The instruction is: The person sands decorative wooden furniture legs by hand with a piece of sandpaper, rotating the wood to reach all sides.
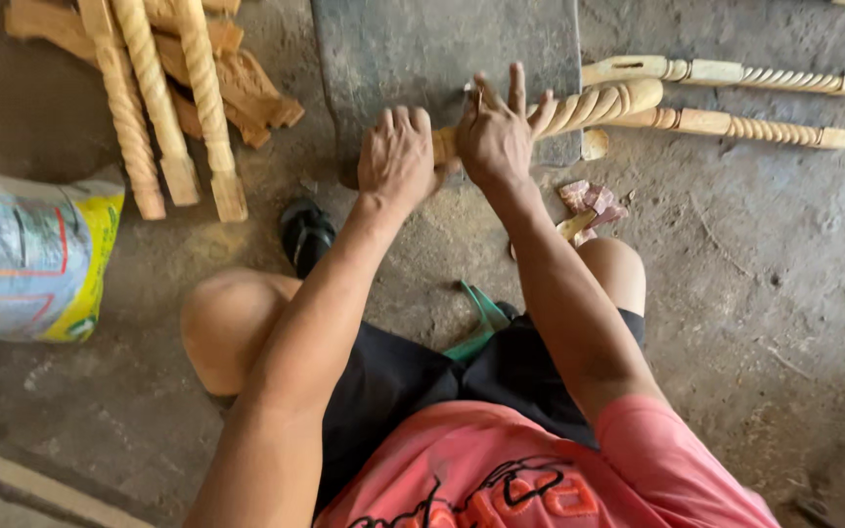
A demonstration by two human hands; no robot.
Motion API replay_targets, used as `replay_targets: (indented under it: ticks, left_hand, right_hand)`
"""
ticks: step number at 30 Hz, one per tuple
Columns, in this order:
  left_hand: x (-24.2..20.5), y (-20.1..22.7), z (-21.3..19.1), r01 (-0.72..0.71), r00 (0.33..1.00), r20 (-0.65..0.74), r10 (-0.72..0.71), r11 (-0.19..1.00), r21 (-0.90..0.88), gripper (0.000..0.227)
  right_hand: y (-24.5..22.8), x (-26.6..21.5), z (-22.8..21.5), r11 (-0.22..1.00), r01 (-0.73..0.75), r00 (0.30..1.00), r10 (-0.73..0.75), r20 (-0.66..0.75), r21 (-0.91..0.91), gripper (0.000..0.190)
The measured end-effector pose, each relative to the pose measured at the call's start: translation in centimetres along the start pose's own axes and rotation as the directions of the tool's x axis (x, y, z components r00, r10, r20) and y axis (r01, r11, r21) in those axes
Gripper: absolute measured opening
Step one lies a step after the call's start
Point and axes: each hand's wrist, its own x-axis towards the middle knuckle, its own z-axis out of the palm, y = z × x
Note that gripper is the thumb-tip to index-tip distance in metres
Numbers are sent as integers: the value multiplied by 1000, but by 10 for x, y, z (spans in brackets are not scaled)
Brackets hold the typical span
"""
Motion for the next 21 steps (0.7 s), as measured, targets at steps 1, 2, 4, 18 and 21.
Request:
replay_targets:
  ticks: [1,2,4,18,21]
  left_hand:
    - [0,-1,1,1,1000,5,-1,1000,6,82]
    - [4,-1,0,-13,1000,4,13,1000,13,84]
    - [5,-1,1,-17,1000,8,17,999,33,82]
    - [14,-6,25,-30,966,-254,53,995,92,97]
    - [-1,-4,32,-36,999,5,37,999,-11,85]
  right_hand:
    - [2,-14,1,995,96,987,-99,-125,-27,45]
    - [7,-28,0,982,176,948,-187,-256,-67,52]
    - [15,-78,-3,987,138,975,-150,-167,-80,46]
    - [4,-63,5,998,-60,993,60,-106,12,47]
    - [4,-24,7,1000,-10,995,12,-100,17,44]
